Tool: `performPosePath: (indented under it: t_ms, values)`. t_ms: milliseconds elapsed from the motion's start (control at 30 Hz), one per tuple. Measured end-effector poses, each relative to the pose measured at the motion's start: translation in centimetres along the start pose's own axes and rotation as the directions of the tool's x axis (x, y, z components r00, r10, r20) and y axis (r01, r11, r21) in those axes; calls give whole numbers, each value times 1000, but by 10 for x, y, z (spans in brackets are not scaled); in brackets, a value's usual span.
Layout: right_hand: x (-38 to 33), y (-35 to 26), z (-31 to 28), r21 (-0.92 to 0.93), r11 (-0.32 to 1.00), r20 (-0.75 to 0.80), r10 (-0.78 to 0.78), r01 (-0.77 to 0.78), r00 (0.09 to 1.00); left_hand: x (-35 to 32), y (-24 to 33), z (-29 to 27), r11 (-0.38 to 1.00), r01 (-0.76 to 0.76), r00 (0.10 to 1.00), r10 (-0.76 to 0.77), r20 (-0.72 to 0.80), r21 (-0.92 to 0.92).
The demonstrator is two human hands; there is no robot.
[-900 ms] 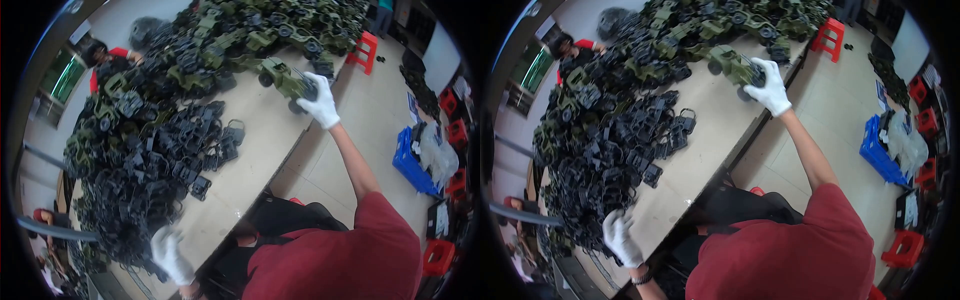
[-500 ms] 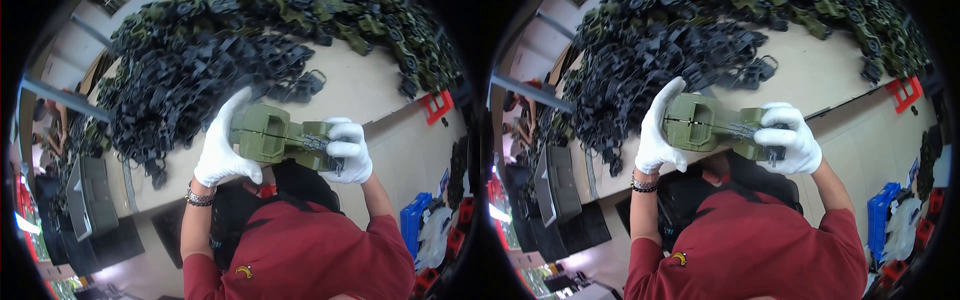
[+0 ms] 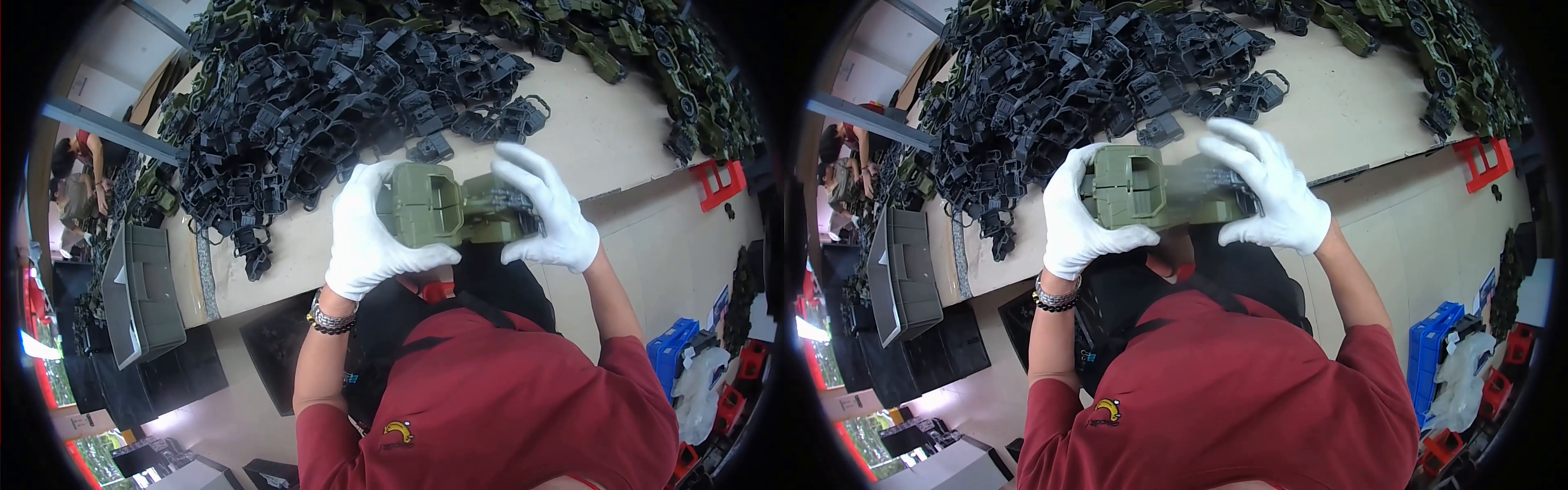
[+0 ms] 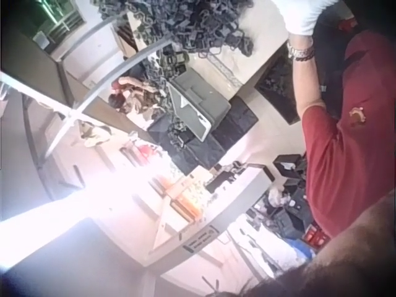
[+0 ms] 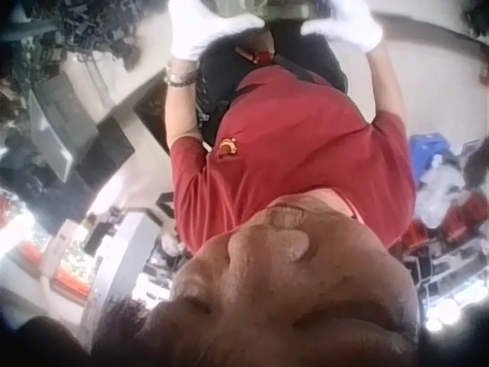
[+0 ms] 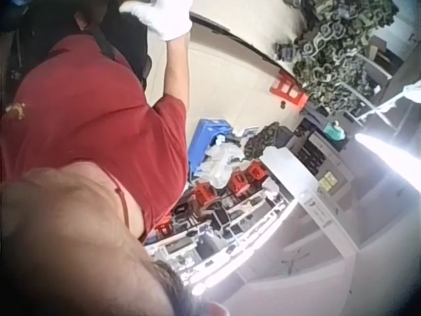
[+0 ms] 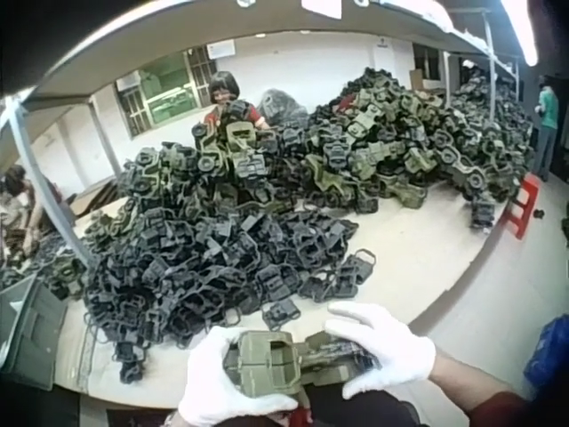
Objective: The person assembles toy military vehicles by attaching parts to vehicle bodies by hand, handles a paper tag, and packs the assembled vehicles into a container.
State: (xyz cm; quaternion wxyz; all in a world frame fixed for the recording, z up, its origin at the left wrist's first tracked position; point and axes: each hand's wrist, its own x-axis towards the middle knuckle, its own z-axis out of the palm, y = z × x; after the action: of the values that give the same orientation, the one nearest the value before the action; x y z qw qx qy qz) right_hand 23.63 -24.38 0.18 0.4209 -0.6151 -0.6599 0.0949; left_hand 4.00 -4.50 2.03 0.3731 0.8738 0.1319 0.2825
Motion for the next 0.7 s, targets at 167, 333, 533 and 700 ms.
performPosePath:
  t_ms: [167, 333, 533, 700]
  values:
    - [21, -32, 7, -438, 899, -17, -32, 21, 999, 7, 25, 10, 991, -74, 997, 70, 36, 113]
    - [33, -38, 18, -266, 957, -43, 108, -116, 993, 13, 24, 19, 995, -66, 994, 72, 80, -69]
    - [19, -29, 20, -195, 978, -188, 32, -70, 982, -7, -10, 30, 860, -45, 998, 58, 9, -509]
    - [19, -28, 17, -185, 980, -158, 44, -74, 986, -10, 6, 40, 876, -143, 989, 113, -93, -460]
